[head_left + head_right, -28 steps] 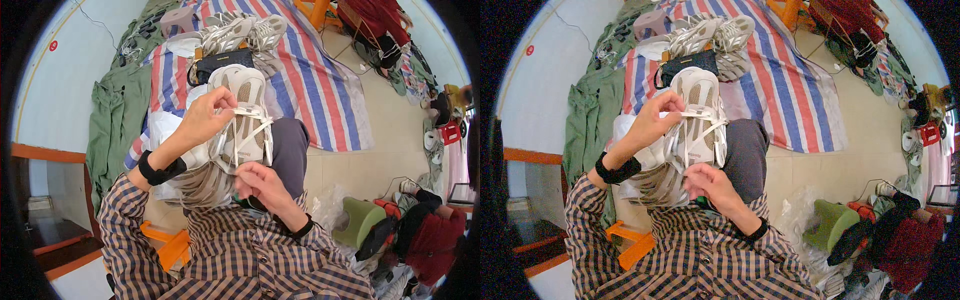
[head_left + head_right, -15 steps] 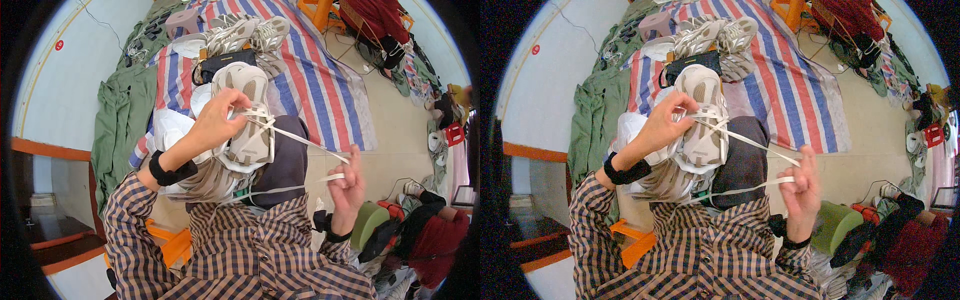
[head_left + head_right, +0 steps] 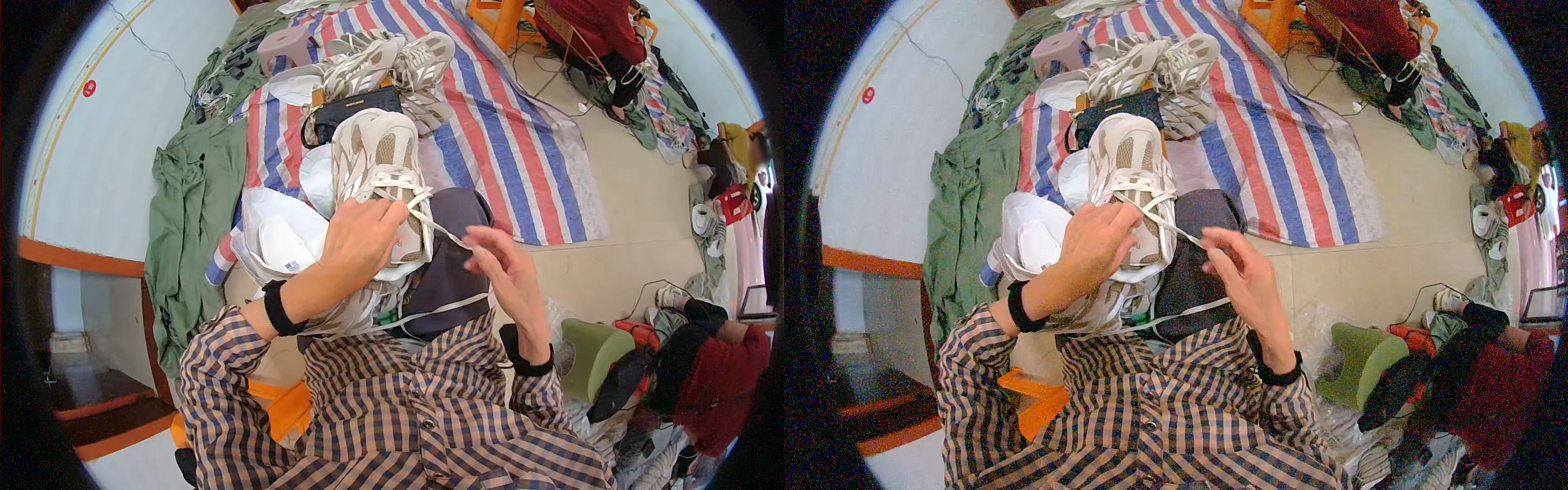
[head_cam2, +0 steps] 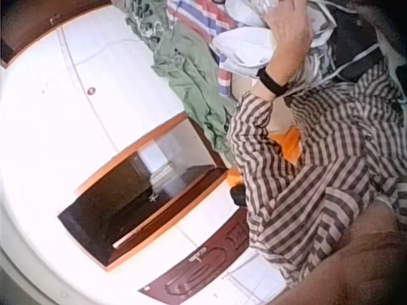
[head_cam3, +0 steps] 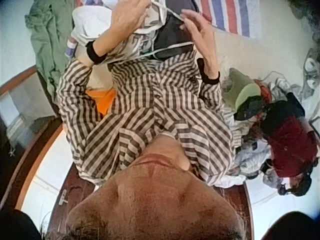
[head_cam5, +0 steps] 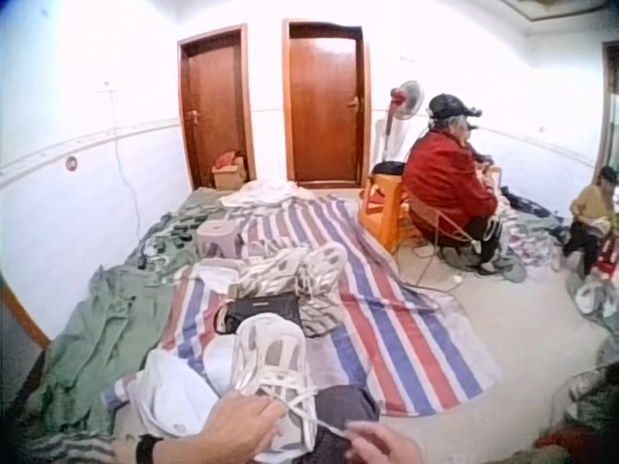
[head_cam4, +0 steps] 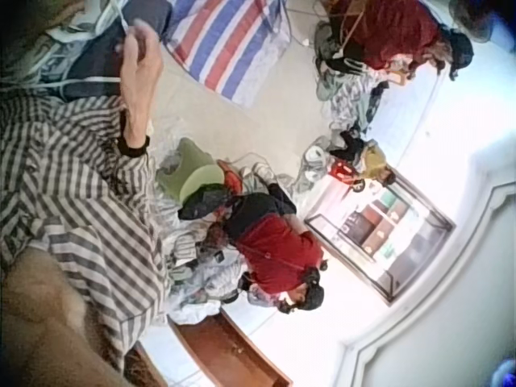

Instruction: The recorder is lacing and tying the laces of multiple white and beige sneakers.

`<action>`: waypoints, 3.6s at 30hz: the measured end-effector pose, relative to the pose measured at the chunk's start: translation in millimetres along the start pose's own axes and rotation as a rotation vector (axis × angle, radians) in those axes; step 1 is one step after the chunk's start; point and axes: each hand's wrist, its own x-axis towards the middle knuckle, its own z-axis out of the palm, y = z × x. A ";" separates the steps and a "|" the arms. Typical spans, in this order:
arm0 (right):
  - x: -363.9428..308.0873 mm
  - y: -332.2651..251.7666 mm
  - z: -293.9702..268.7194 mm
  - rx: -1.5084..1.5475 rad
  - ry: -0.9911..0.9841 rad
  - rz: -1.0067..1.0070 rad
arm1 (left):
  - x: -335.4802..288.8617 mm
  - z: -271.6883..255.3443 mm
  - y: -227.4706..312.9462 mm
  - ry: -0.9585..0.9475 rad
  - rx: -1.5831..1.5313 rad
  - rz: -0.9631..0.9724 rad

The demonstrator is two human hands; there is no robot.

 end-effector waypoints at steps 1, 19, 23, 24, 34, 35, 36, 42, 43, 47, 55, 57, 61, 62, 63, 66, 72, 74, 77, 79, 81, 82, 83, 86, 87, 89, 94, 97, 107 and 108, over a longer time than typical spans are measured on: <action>8.8 1.7 5.5 -0.044 0.014 -0.093 | 0.3 0.7 -1.1 -0.019 -0.020 -0.001; 107.7 -19.8 59.2 -0.985 -0.076 -0.649 | -109.0 -107.4 9.9 0.025 -0.058 -0.480; 102.7 -31.1 59.9 -1.133 -0.095 -0.670 | -124.9 -125.6 -9.0 0.203 0.248 -0.349; 102.3 -33.4 60.8 -1.135 -0.095 -0.669 | -129.8 -128.7 -14.0 0.203 0.246 -0.348; 119.8 -40.4 51.8 -0.786 -0.084 -0.518 | -190.4 -157.1 -69.8 0.466 0.478 -0.674; 115.6 -35.6 51.5 -0.822 -0.145 -0.467 | -199.0 -157.7 -81.0 0.505 0.478 -0.679; 113.4 -31.2 51.2 -0.857 -0.204 -0.415 | -207.4 -158.4 -91.1 0.505 0.475 -0.671; 116.0 -11.7 63.6 -1.021 -0.024 -0.453 | -250.0 -125.9 -143.8 0.124 0.324 -0.648; 120.1 1.4 74.6 -1.032 0.071 -0.648 | -252.2 -119.5 -139.6 0.133 0.308 -0.638; 114.0 -16.0 93.1 -1.188 -0.007 -0.748 | -202.3 -100.6 -105.8 0.072 0.172 -0.647; 124.4 -7.2 61.1 -0.958 -0.075 -0.390 | -46.9 -49.6 -26.4 0.010 -0.174 -0.128; 112.6 -1.7 32.5 -0.689 -0.088 -0.432 | -22.4 -34.3 -13.1 -0.003 -0.152 -0.076; 78.4 9.3 12.8 -0.253 -0.141 -0.180 | -8.9 -34.6 -4.4 -0.059 -0.011 -0.190; 73.6 17.9 15.5 -0.073 -0.154 -0.126 | -10.5 -35.6 -4.0 -0.074 0.021 -0.187; 69.4 20.9 19.3 -0.058 -0.177 -0.119 | -11.8 -34.2 -6.3 -0.084 0.032 -0.210; 58.1 22.5 27.8 0.009 -0.054 -0.140 | -18.6 -35.6 -10.8 -0.088 0.110 -0.178; 38.9 37.8 26.6 -0.060 0.103 -0.197 | -33.6 -79.6 -16.6 0.123 -0.313 -0.277; 36.4 39.0 25.2 -0.103 0.088 -0.173 | -53.1 -99.3 -16.6 0.209 -0.377 -0.554; 34.1 27.3 32.2 -0.072 -0.007 -0.122 | -98.6 -108.0 -35.1 0.300 -0.401 -0.653; 32.0 18.4 34.0 -0.007 -0.082 -0.084 | -124.8 -101.6 -41.5 0.274 -0.451 -0.671; 29.7 14.0 29.6 0.368 -0.192 0.056 | -134.2 -95.8 -38.9 0.226 -0.561 -0.719; 28.3 12.0 29.4 0.366 -0.202 0.058 | -136.8 -94.7 -37.4 0.232 -0.559 -0.727; 26.6 10.3 29.5 0.524 -0.194 0.047 | -138.8 -94.0 -36.9 0.222 -0.720 -0.812; 26.8 11.6 19.0 0.804 -0.195 0.003 | -138.8 -87.8 -45.8 0.256 -0.957 -0.897; 29.9 17.6 9.1 0.959 -0.104 0.009 | -142.9 -86.3 -56.8 0.337 -1.052 -0.923; 34.2 30.8 -0.4 1.159 0.002 0.015 | -143.5 -84.9 -64.3 0.505 -1.172 -0.977; 26.2 27.8 -5.5 0.963 -0.047 0.036 | -141.2 -79.5 -56.8 0.476 -1.199 -0.994; 17.7 29.3 -15.2 0.915 -0.004 0.091 | -138.3 -77.4 -53.0 0.407 -1.237 -0.973; -5.4 26.9 -26.5 0.765 -0.128 0.015 | -148.8 -77.5 -62.6 0.189 -1.246 -0.956; -9.7 18.5 -26.8 0.763 -0.125 0.010 | -146.7 -77.0 -58.0 0.118 -1.123 -0.957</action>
